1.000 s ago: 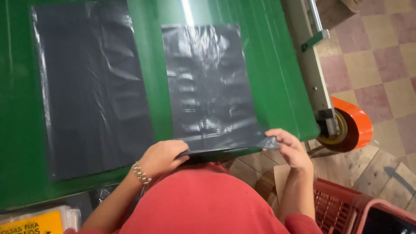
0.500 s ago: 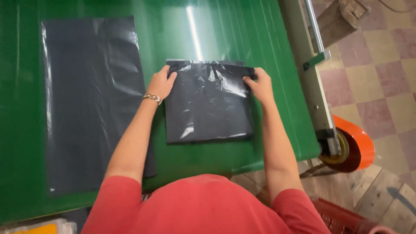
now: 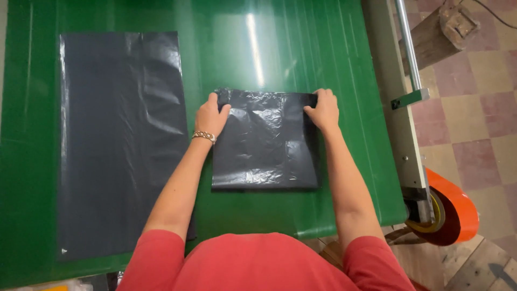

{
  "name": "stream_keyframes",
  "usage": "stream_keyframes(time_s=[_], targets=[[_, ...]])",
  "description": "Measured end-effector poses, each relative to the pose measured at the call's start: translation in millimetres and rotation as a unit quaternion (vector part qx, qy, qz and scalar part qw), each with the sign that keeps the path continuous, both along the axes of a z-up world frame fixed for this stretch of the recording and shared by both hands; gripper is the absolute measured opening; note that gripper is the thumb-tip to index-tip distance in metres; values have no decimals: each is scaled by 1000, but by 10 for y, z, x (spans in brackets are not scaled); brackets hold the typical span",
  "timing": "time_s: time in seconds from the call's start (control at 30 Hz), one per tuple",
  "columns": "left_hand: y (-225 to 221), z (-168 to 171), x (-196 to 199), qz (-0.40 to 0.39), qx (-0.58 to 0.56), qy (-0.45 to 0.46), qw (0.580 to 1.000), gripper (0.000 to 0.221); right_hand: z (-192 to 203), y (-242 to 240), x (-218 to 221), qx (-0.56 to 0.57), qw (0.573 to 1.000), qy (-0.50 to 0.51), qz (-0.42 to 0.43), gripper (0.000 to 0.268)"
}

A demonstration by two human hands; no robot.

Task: Folding plastic bags coming off a conveyor belt and placing them into a storage bin.

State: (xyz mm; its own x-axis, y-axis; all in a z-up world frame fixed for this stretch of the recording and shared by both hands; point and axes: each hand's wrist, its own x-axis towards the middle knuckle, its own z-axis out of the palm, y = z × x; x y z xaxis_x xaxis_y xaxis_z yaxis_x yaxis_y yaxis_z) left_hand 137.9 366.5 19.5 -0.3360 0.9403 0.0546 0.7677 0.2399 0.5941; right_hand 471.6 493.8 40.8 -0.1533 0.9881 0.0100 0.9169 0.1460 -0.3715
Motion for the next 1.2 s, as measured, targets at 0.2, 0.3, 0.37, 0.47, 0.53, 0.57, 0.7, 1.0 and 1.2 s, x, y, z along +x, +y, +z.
stream_keyframes(time_s=[0.2, 0.3, 0.37, 0.47, 0.53, 0.57, 0.7, 1.0, 1.2], targets=[[-390, 233, 501, -53, 171, 268, 947, 51, -93, 343, -3, -134, 991, -11, 1, 65], [-640, 374, 748, -172, 155, 95, 968, 39, -192, 455, -40, -181, 982, -58, 4, 52], [-739, 371, 831, -211, 110, -44, 970, 40, -139, 357, -102, -172, 981, -93, 15, 45], [-686, 217, 762, -168, -41, -318, 932, 33, 133, -95, -152, -57, 995, -78, 29, 35], [-663, 301, 643, -30, -145, -662, 735, 78, 511, -667, -138, 168, 975, 92, 113, 27], [-703, 309, 540, -29, -146, -663, 734, 78, 622, -944, -76, 167, 975, 90, 113, 27], [-909, 256, 273, 50, -105, -843, 525, 95, 749, -1899, 217, 220, 944, 205, 137, 36], [-1214, -94, 100, 76, -54, -755, 649, 29, 43, -2570, 556, 210, 965, 137, 83, 34], [-1643, 63, 217, -5, 71, -291, 954, 67, 121, -2591, 556, 180, 978, 73, 79, 31]])
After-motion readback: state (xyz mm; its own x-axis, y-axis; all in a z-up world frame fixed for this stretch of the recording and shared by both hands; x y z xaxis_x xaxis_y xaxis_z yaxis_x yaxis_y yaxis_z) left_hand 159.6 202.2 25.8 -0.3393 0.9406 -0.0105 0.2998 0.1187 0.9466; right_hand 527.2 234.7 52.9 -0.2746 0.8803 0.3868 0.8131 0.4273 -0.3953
